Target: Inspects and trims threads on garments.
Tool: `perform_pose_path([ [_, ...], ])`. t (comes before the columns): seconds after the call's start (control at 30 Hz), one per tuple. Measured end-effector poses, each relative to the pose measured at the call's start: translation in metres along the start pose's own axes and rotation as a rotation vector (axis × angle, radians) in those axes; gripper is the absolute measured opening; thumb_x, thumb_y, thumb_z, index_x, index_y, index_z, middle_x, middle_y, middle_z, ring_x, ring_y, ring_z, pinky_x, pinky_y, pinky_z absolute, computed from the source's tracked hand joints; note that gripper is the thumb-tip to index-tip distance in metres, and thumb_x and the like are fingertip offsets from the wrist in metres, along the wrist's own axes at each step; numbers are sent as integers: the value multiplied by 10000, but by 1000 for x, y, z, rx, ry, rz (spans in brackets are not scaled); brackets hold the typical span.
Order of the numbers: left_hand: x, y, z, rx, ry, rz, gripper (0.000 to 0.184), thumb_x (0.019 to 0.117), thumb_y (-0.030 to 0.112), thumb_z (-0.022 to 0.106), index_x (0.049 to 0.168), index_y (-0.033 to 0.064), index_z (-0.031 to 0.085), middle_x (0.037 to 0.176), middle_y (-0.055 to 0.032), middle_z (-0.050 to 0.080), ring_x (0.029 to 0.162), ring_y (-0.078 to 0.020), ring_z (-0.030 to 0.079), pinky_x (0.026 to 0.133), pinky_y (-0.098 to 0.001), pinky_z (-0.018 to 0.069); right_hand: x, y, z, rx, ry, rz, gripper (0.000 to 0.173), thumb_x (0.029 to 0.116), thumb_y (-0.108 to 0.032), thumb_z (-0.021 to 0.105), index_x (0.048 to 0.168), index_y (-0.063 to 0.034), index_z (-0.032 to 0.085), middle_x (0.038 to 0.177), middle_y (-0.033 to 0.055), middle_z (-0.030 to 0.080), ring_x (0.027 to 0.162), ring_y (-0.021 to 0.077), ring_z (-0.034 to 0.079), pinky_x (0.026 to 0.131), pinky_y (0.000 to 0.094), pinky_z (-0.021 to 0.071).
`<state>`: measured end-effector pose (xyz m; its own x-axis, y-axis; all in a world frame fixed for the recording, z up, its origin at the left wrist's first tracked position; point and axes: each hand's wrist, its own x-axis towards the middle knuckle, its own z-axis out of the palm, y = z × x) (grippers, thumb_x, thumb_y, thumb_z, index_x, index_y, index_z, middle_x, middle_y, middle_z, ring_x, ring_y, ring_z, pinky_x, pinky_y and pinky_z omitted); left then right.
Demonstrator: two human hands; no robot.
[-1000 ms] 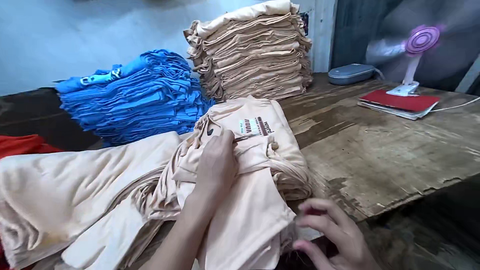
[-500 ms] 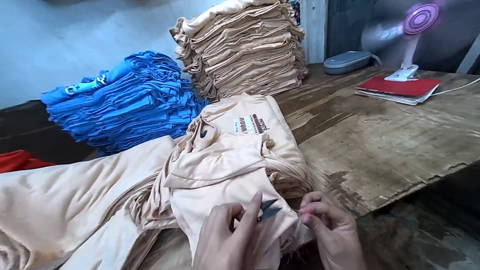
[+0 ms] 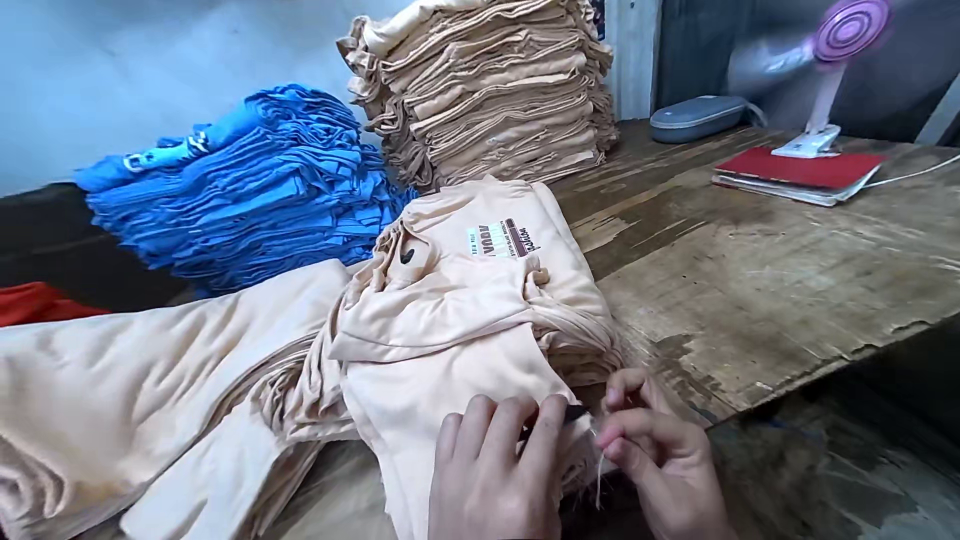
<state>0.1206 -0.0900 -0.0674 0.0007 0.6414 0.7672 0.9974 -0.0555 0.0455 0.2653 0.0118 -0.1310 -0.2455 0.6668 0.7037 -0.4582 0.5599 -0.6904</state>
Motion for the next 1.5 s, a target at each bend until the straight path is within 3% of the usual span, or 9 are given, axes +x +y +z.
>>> perform_pose_path([
  [0.2,-16,-10,-6,-282,-144,-146,322,881,348,776,1124,140,741,925,-75,632,855,-214,610,745,-390,503,-6,0,-28,-364,-164,-63,285,928,-453,731,940,-170,702,1069,10,684,1073,131,642,916,334,555],
  [0.3,-13,-19,-2,-468,-126,-193,124,867,140,698,967,142,770,953,-8,675,887,-90,647,753,-249,564,0,1,3,-343,-61,-101,440,842,-326,849,1187,-126,665,1187,75,644,1133,159,643,945,335,594],
  [0.5,11,-37,2,-715,-75,-398,127,992,129,602,1050,116,714,821,64,675,621,-22,588,518,-177,489,33,12,43,177,116,96,185,1011,10,564,1119,62,705,946,107,731,831,128,694,766,275,604],
  [0.63,19,-48,10,-871,-103,-537,145,1006,168,616,1092,104,714,798,8,690,611,-91,605,513,-216,489,28,12,41,-401,-86,-223,466,931,-449,741,1290,-155,693,1162,38,648,1041,88,631,897,268,570],
  [0.73,17,-49,7,-922,-143,-572,152,994,142,630,1111,94,713,777,-6,693,599,-93,601,520,-216,487,15,17,21,-669,15,-551,168,966,-219,685,1117,-250,751,1042,-26,729,914,115,644,913,352,500],
  [0.97,9,-43,-9,-636,-110,-229,440,892,373,795,1248,125,725,1092,4,711,962,-87,678,790,-259,598,-8,-5,11,-494,139,-335,65,1021,-225,645,1021,-181,693,961,-65,699,921,40,670,887,234,561],
  [1.1,8,-29,-23,-151,49,143,189,966,317,714,1147,270,741,1039,23,704,952,-157,590,864,-394,398,-17,-10,10,-516,54,-385,49,1012,-153,644,1031,-145,688,983,-31,696,929,69,653,919,262,518],
  [1.3,9,-32,-13,18,124,290,140,968,230,676,1070,222,770,982,14,730,853,-180,575,791,-380,390,-16,-6,17,-469,136,-306,53,1004,-208,669,1023,-164,689,977,-54,696,945,52,668,893,241,557],
  [1.5,11,-35,-16,-81,180,110,241,961,342,710,1186,257,734,1043,0,704,934,-168,604,840,-398,422,-4,-15,24,-695,155,-44,685,784,-688,765,1040,-63,651,1046,94,639,969,153,627,804,319,555],
])
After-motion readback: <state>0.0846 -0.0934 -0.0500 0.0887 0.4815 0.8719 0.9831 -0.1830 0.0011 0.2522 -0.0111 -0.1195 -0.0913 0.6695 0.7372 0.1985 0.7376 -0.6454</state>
